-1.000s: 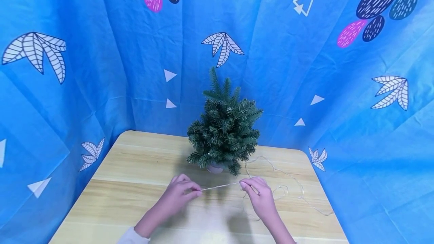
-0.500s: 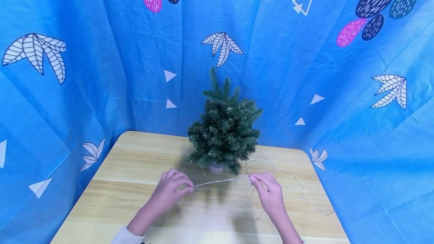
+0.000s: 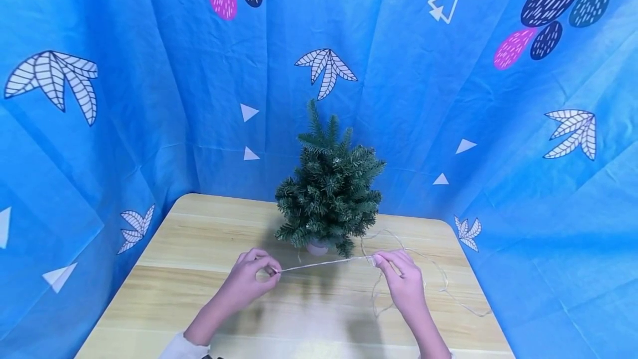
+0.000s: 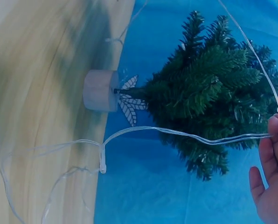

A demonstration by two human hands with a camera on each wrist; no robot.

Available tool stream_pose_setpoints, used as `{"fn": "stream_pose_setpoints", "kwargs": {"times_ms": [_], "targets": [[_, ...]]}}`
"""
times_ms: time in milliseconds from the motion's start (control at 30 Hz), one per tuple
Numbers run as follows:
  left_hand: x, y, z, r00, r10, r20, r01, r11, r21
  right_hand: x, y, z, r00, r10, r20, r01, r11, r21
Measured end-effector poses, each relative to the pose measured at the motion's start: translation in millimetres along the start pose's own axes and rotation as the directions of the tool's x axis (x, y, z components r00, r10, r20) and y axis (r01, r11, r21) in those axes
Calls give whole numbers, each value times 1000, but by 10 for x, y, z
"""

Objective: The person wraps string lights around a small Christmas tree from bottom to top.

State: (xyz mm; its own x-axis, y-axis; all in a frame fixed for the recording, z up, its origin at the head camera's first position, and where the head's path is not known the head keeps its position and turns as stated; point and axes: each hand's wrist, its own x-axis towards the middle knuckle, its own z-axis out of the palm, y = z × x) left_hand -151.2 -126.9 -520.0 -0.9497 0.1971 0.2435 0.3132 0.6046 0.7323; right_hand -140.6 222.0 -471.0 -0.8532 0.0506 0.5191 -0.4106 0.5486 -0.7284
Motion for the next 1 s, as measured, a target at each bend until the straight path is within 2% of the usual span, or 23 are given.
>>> {"fn": "stream_pose_setpoints", "kwargs": {"times_ms": [100,200,433,633,767,900,1000], "targets": [[4,-3,-10,1000,-27,8,27,1000,-6,9,-1,-30,999,33,-7,-33,999,-11],[6,-26,-41,1000,-26,1,26,999,28,22,-8,-63,998,60,-23,-60,998,-6],[13,-134,-113,997,69,-47,-60,985,159,46,-37,-116,996,86,-39,-86,996,5],[24,-202,-152,989,119,-87,-99,973,209,42,-44,-160,988,136,-67,-136,991,9],[45,-233,-179,981,138,-137,-104,968,229,50,-31,-180,988,139,-68,-138,990,29],[106,-246,-213,972,130,-197,-84,970,226,46,-34,-178,988,143,-58,-141,989,37],[168,-247,-219,955,141,-260,-87,974,211,37,-59,-175,992,116,-57,-113,992,47]]}}
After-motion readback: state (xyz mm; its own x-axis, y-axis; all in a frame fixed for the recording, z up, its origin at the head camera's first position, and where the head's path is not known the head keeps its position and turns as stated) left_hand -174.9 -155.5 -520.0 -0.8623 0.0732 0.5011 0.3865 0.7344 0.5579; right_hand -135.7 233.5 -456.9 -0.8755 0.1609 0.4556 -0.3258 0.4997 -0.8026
